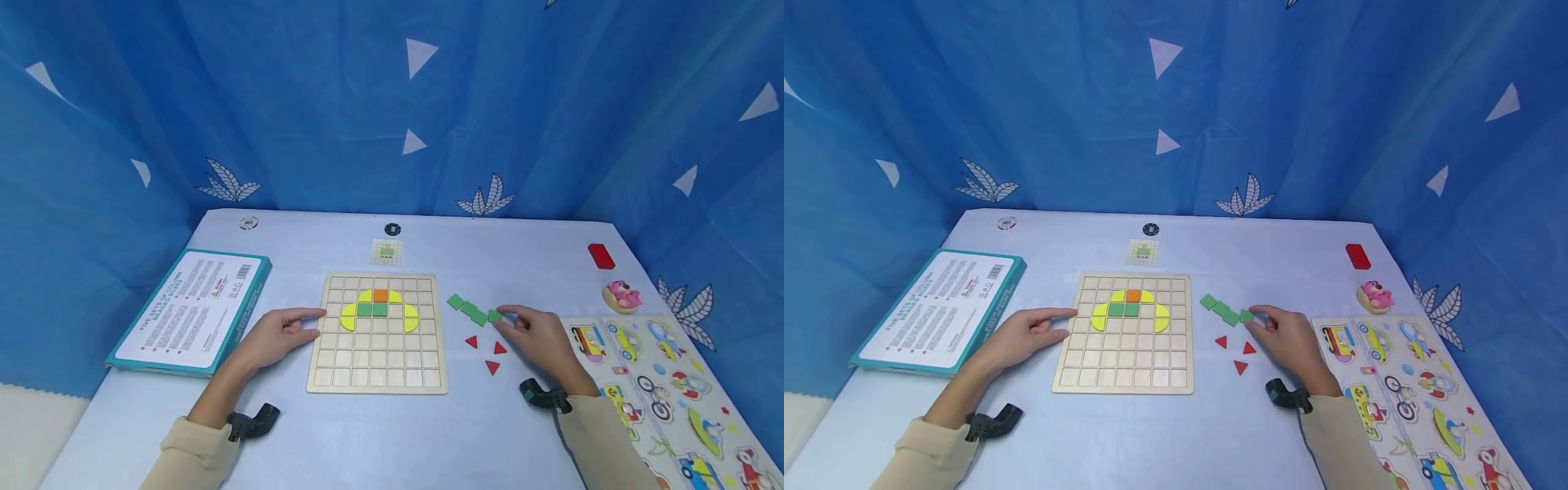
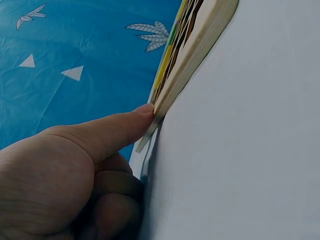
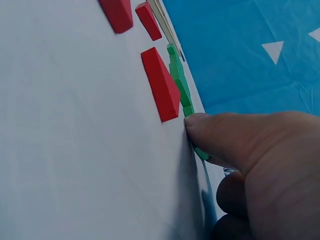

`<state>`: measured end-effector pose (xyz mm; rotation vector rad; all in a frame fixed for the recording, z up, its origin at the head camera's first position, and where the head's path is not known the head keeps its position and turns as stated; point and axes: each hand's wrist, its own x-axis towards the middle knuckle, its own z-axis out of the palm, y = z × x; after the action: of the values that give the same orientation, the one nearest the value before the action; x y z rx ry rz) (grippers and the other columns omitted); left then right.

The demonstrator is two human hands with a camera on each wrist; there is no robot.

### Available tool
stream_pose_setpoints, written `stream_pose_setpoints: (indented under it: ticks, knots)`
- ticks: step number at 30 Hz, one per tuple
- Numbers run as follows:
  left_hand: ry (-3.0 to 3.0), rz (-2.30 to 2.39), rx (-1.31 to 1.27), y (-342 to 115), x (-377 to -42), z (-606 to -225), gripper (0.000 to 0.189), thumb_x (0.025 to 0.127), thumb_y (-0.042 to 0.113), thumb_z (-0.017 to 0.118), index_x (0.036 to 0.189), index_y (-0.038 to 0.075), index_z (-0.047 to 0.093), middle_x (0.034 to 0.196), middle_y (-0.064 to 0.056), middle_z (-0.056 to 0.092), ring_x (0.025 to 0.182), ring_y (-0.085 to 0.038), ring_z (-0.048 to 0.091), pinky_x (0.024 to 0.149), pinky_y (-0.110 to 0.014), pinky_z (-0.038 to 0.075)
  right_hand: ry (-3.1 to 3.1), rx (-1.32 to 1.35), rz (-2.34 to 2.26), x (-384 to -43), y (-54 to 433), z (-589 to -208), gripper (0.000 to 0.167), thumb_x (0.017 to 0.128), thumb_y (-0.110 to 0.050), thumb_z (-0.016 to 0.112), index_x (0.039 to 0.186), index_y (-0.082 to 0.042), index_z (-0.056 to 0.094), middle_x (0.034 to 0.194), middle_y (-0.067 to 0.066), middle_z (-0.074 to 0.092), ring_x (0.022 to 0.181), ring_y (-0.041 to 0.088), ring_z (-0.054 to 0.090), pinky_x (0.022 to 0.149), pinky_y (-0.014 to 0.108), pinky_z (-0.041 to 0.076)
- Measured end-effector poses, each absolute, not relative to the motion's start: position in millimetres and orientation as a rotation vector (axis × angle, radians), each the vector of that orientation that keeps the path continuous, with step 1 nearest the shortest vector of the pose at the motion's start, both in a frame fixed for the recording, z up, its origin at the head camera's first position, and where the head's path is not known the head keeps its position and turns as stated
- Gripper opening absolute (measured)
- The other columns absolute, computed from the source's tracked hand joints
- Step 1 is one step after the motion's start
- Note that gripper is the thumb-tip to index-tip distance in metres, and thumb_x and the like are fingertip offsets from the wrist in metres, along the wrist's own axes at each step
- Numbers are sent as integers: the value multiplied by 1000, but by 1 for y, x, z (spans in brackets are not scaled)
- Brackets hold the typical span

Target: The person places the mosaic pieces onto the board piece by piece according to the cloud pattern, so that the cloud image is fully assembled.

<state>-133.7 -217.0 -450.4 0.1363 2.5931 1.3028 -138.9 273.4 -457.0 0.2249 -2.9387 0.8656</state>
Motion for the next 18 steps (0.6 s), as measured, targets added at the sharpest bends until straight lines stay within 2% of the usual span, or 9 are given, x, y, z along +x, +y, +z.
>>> stream_pose_setpoints:
  ticks: [18]
  knots:
    - [2598, 1314, 149, -218, -133, -451, 41, 93, 28, 77, 133, 21, 70, 60, 0, 42, 55, -18, 42, 55, -31, 35, -2921, 248, 791, -138, 274, -461, 38, 92, -29, 79, 126, -14, 71, 58, -4, 44, 52, 15, 46, 48, 26, 37]
